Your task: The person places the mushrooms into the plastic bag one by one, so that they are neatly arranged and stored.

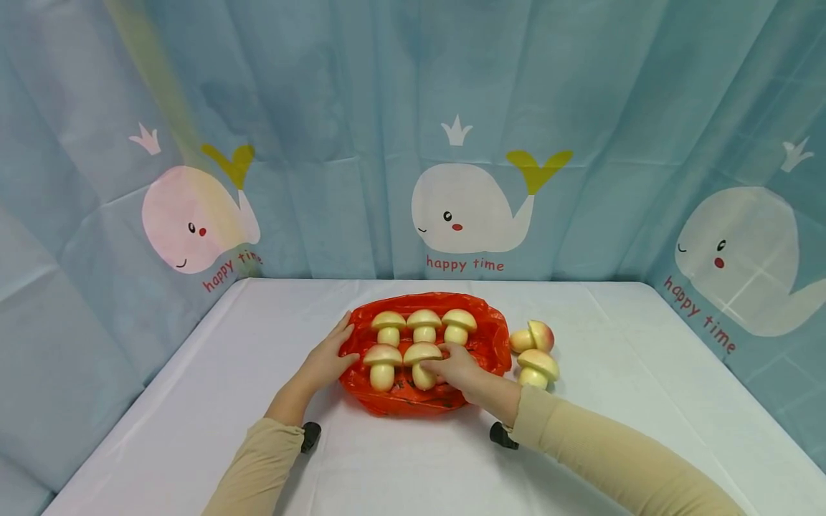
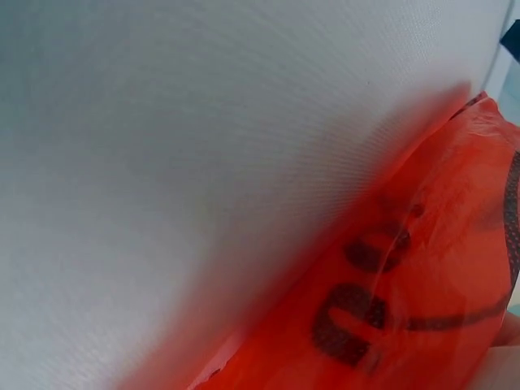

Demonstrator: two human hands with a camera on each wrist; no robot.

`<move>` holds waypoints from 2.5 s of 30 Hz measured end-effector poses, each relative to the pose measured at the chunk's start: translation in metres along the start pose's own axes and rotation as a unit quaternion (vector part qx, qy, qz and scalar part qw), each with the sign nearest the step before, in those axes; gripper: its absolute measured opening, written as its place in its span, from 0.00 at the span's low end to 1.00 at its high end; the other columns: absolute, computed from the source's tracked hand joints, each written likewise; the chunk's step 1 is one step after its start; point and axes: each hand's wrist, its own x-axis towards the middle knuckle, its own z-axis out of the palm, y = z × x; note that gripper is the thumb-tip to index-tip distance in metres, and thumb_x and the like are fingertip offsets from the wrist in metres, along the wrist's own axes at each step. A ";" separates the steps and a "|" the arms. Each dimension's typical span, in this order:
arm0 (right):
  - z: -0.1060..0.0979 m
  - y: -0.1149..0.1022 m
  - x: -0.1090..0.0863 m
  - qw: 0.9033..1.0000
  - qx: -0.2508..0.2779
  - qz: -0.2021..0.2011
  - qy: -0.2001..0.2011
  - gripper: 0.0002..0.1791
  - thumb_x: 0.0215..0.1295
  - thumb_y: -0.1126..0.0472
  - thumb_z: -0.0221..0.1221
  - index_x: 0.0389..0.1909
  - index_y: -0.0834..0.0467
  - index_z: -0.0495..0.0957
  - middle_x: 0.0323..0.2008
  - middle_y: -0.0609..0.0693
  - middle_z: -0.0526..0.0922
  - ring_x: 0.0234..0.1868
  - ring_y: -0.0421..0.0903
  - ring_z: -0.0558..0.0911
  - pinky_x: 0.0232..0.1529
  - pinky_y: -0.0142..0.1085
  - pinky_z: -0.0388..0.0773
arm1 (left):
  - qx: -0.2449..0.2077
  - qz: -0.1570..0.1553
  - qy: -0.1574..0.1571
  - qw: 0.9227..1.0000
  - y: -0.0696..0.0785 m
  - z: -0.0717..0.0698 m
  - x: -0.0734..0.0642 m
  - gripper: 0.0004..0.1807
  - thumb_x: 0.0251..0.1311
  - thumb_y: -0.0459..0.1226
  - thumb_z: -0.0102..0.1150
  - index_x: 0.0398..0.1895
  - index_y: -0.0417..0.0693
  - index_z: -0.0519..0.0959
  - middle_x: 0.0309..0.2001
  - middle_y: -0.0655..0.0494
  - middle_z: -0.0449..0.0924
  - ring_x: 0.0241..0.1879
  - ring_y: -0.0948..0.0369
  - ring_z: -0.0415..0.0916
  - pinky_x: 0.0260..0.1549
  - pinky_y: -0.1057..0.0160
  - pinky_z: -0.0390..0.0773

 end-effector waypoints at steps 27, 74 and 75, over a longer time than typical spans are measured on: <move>-0.039 -0.002 -0.010 1.000 0.018 0.017 -0.006 0.33 0.62 0.60 0.64 0.63 0.68 0.63 0.50 0.62 0.77 0.40 0.53 0.85 0.40 0.39 0.83 | -0.005 -0.002 0.001 1.000 0.000 -0.001 -0.001 0.35 0.65 0.29 0.54 0.71 0.27 0.53 0.77 0.42 0.40 0.74 0.43 0.41 0.68 0.41 0.50; -0.151 0.039 -0.048 0.993 -0.045 -0.049 0.101 0.35 0.69 0.54 0.58 0.69 0.67 0.58 0.64 0.71 0.62 0.64 0.64 0.62 0.64 0.57 0.62 | -0.006 0.002 0.002 1.000 0.000 0.000 -0.003 0.34 0.65 0.30 0.54 0.71 0.27 0.54 0.77 0.43 0.40 0.74 0.42 0.41 0.68 0.41 0.50; -0.150 0.041 -0.048 0.993 -0.044 -0.047 0.099 0.36 0.68 0.54 0.58 0.69 0.67 0.58 0.65 0.71 0.61 0.64 0.65 0.62 0.64 0.57 0.63 | -0.005 0.001 0.002 1.000 0.000 0.000 -0.003 0.34 0.65 0.30 0.54 0.71 0.27 0.54 0.77 0.43 0.40 0.74 0.43 0.41 0.68 0.41 0.50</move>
